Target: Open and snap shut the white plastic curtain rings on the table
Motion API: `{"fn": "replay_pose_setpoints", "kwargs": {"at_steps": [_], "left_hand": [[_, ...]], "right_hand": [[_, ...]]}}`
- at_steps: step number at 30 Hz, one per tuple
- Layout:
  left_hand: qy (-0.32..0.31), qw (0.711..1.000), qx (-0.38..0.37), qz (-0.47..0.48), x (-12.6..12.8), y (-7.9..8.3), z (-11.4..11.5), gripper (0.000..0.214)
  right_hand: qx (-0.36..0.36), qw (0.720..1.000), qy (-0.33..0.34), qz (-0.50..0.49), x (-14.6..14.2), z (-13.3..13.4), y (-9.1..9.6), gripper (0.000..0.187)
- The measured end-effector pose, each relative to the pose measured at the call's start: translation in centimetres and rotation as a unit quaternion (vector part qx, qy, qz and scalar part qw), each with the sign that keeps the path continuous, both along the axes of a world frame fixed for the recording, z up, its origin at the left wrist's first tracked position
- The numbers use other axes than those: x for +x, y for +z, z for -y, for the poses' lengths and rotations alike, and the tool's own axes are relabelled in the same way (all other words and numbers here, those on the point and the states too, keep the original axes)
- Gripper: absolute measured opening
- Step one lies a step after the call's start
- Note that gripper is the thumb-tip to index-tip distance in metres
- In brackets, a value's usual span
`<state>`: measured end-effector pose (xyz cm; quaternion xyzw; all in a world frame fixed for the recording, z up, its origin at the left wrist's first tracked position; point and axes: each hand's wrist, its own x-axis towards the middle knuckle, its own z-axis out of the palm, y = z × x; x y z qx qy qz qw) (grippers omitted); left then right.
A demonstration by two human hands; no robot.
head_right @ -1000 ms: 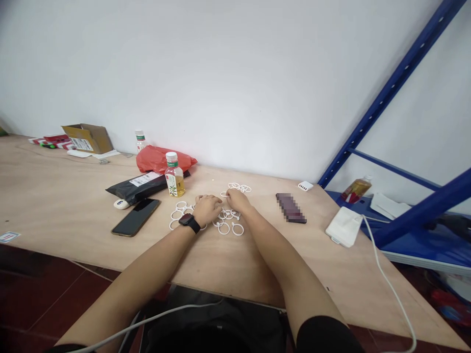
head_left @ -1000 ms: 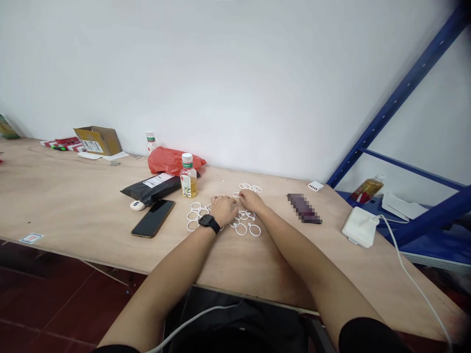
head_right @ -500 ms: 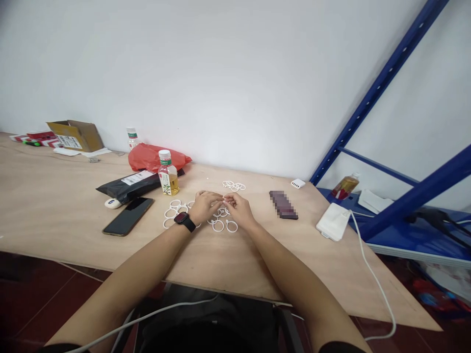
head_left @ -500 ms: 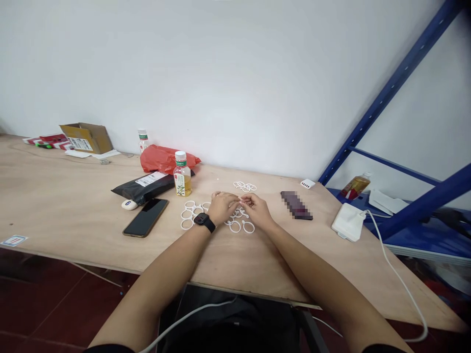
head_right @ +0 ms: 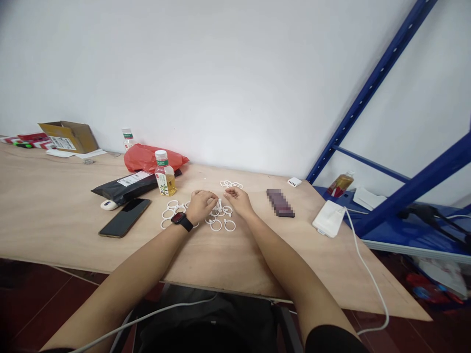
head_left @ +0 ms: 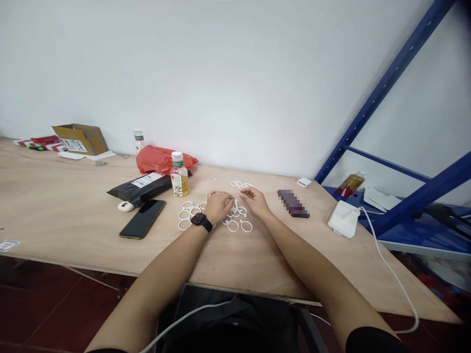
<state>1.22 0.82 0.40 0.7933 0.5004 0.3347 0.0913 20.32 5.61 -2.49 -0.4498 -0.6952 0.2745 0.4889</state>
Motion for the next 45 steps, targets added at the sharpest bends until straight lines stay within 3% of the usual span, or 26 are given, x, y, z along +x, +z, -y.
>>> {"fn": "replay_pose_setpoints", "kwargs": {"at_steps": [4,8,11,16,21,25,39,45], "left_hand": [[-0.018,1.0,-0.007,-0.022,0.0,-0.4,0.0,0.022],[-0.035,0.999,-0.016,-0.036,0.1,-0.8,-0.1,0.022],[-0.042,0.997,-0.028,-0.049,0.1,-1.0,-0.2,0.023],[-0.029,0.998,-0.028,-0.051,0.0,-1.2,-0.2,0.024],[0.045,0.999,-0.008,0.02,-0.3,-1.5,-0.8,0.034],[0.023,0.997,0.007,0.071,-0.6,-1.6,-1.3,0.03],[0.008,1.0,0.016,-0.018,-0.1,-0.8,-0.4,0.029],[0.019,1.0,0.015,-0.002,0.1,-0.5,-0.1,0.026]], "right_hand": [[0.004,0.974,-0.104,0.201,2.2,-2.8,-0.7,0.031],[-0.031,0.923,-0.121,0.365,2.3,-3.9,-1.0,0.041],[-0.044,0.904,-0.121,0.408,1.7,-3.9,-0.9,0.035],[0.002,0.924,-0.105,0.368,1.5,-2.5,-0.8,0.017],[0.087,0.97,-0.015,0.227,0.2,0.8,-0.3,0.016],[0.118,0.969,0.033,0.213,-1.2,2.6,0.1,0.018],[0.129,0.98,0.004,0.15,-2.1,3.4,0.7,0.022],[0.128,0.98,-0.017,0.152,-1.6,2.4,0.3,0.025]]}}
